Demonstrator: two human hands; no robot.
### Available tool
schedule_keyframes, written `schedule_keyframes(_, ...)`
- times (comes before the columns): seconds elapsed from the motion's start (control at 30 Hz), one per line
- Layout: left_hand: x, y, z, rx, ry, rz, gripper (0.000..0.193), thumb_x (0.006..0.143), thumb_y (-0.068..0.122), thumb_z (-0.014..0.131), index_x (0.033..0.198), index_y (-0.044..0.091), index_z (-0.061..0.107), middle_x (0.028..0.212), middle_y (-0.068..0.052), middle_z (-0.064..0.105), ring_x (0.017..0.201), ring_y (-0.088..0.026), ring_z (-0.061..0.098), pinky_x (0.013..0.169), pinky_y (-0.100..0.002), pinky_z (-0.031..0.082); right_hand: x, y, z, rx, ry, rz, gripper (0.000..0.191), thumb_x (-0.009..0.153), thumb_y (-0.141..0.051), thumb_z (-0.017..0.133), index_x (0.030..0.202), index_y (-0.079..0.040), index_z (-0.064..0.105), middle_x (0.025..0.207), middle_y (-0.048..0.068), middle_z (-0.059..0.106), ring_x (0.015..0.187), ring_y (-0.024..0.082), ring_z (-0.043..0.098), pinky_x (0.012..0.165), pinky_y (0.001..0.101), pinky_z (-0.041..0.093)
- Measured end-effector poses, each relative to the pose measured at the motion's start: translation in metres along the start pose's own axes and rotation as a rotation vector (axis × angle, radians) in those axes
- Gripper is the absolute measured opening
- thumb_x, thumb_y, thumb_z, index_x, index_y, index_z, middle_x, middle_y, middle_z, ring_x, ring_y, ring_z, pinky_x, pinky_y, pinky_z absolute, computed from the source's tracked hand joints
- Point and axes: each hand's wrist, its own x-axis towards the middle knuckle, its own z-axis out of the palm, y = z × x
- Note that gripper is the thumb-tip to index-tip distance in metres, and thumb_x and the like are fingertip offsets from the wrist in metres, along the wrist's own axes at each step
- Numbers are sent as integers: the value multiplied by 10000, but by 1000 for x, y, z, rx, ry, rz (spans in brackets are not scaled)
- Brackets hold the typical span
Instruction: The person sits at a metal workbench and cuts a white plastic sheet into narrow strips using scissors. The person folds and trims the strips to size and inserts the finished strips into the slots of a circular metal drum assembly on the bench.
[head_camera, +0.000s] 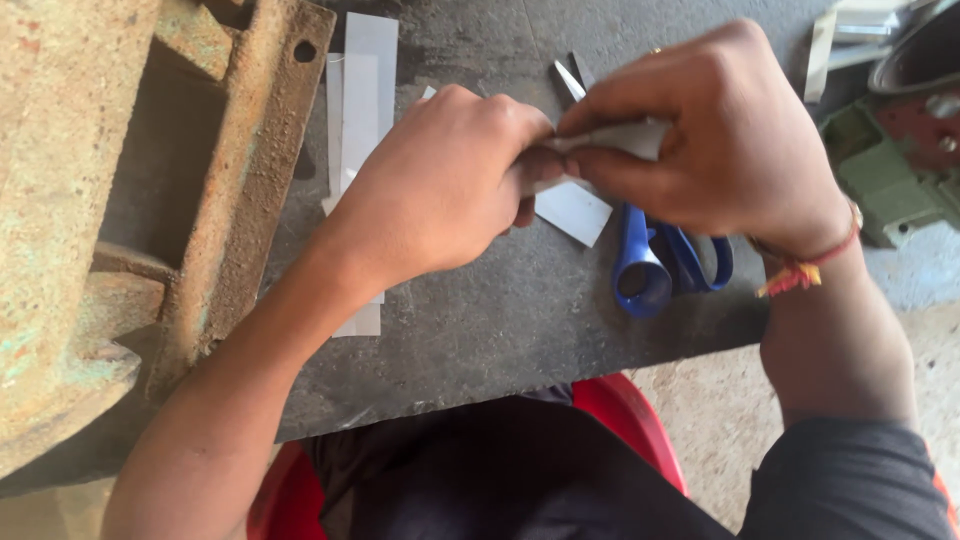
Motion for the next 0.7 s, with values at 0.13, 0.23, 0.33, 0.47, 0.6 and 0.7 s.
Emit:
schedule_keyframes(0.13,5,-19,15,117,156,169,121,900,111,679,895,44,779,765,-193,733,743,-320,744,717,-451,562,-6,13,12,-22,-59,194,217,850,-127,864,1052,-73,808,826,110,737,689,239,709,676,325,549)
schedule_keyframes(0.23,5,-28,24,46,197,169,142,860,77,656,869,50,795,787,-189,743,775,-319,739,753,-444,566,-7,5,16,30,96,52,264,880,-110,831,1108,-38,720,998,88,745,928,227,755,840,309,581)
schedule_keyframes(0.33,7,-32,16,-83,121,7,169,908,153,636,901,61,778,734,-145,753,702,-245,761,732,-395,584,-29,-25,7,-277,366,114,313,851,-103,869,1100,2,712,1023,131,719,928,288,719,807,352,549)
schedule_keyframes(0.47,12,-32,2,-192,90,-75,217,916,200,645,883,41,789,678,-107,756,643,-179,764,677,-347,582,-88,-77,12,-211,469,561,246,913,-172,853,1092,-56,730,888,24,723,779,150,737,735,287,558)
schedule_keyframes(0.6,13,-35,10,-233,47,-90,224,920,201,646,899,32,790,652,-78,755,584,-143,736,604,-323,556,-113,-97,58,-499,356,667,394,814,-239,849,1115,-12,733,1055,116,726,946,302,701,859,409,541)
schedule_keyframes(0.7,10,-38,17,-349,15,-119,203,914,190,657,940,32,782,641,-65,741,530,-99,691,531,-282,532,-111,-99,69,-562,247,762,473,832,-315,834,1183,-13,736,1085,137,717,987,347,676,883,441,532)
